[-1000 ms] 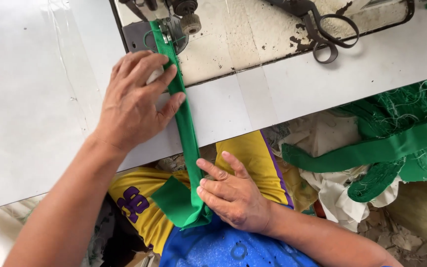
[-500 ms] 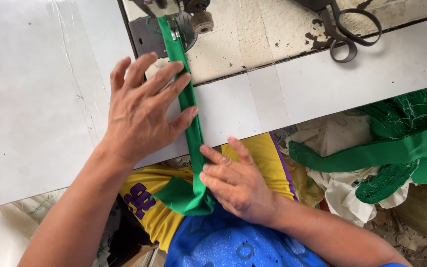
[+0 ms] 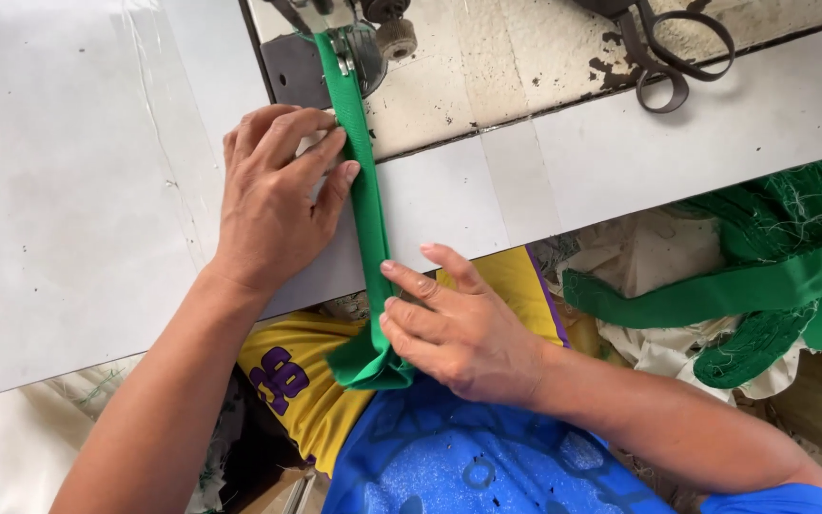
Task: Folding and feeding green fabric strips through an industrial sewing machine to create finished straps.
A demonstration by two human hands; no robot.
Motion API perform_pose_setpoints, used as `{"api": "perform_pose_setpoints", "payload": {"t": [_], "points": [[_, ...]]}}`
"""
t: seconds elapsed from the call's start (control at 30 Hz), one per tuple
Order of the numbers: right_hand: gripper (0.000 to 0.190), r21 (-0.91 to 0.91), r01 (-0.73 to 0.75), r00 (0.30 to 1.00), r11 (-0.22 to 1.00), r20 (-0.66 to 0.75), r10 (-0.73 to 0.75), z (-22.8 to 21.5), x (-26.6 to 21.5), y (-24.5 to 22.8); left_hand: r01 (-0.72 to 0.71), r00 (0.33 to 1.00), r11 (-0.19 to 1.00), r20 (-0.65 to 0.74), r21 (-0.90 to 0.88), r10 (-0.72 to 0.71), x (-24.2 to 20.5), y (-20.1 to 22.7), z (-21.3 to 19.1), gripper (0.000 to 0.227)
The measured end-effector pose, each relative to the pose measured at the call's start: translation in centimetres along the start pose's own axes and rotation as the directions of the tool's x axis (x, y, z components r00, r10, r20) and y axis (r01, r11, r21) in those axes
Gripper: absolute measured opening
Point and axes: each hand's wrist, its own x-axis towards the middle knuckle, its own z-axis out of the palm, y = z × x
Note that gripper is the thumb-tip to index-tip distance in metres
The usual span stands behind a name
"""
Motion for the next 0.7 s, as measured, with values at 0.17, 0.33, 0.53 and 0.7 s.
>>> {"api": "perform_pose_setpoints", "payload": {"t": [0.17,0.33,0.53,0.7], "points": [[0.013,0.224,-0.166,0.974,0.96,-0.115,0.195,1.0,-2.0,-0.5,-0.038,0.998,0.996,-0.052,-0.082,0.034,0.0,0.0,0.0,0.017],[0.016,0.499,-0.25,0.917,0.83,-0.152,0.368,-0.7,-0.4,-1.7,-0.089,0.995,0.977,-0.049,-0.194,0.081,0.5,0.4,-0.5,0.024],[0.015,0.333,-0.195,0.964,0.922,-0.109,0.244,-1.4,0.1,-1.2,-0.323,0.944,0.923,-0.003,0.209,0.331,1.8,-0.7,-0.7,0.008],[0.009,0.124,-0.111,0.988,0.986,-0.089,0.123,1.8,-2.4,0.3,-0.234,0.966,0.959,0.147,0.162,0.211,1.1,-0.9,-0.6,0.043]]}}
